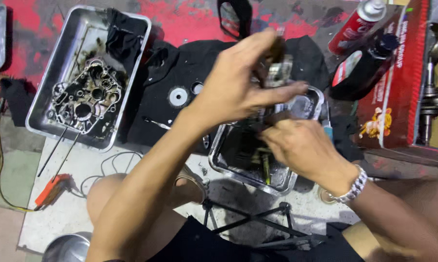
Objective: The person cleans a disassembled engine cylinder head using a utility knife, a toothbrush, and a metal rod. They scrape and scrub various surfaces and crevices, then pour oil onto the part.
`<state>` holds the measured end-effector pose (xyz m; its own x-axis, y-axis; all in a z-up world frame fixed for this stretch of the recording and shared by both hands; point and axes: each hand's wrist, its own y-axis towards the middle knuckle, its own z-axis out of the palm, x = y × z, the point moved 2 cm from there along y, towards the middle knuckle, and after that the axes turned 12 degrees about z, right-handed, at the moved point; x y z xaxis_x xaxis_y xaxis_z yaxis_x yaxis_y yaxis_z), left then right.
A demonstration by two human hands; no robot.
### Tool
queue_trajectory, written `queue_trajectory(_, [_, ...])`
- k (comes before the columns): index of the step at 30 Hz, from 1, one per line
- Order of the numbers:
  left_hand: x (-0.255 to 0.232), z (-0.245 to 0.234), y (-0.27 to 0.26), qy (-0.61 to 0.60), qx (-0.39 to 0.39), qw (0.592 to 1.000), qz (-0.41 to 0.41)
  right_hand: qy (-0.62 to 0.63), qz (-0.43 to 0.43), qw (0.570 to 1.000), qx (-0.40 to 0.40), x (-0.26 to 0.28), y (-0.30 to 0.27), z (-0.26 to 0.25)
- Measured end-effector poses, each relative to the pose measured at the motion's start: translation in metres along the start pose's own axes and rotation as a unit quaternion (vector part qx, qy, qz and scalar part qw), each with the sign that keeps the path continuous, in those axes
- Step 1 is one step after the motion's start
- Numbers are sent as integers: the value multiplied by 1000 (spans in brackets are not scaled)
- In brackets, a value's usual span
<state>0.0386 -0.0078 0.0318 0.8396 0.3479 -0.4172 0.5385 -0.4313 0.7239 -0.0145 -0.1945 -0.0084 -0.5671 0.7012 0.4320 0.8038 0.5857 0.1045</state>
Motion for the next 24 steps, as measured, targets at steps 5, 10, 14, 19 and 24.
queue_trajectory(5, [6,21,16,4,-11,999,-31,-119,-17,992,38,3,7,-11])
queue_trajectory(10, [11,33,25,-20,-28,998,-45,-241,-88,956,140,7,23,-24])
queue_trajectory(14, [8,33,23,8,-44,999,-26,-310,-139,926,164,15,27,-25])
queue_trajectory(19, [8,31,20,-4,-46,998,-47,-368,-177,899,159,13,18,-12])
queue_trajectory(24, [6,31,16,14,-71,996,-53,-363,-192,902,131,2,8,-8])
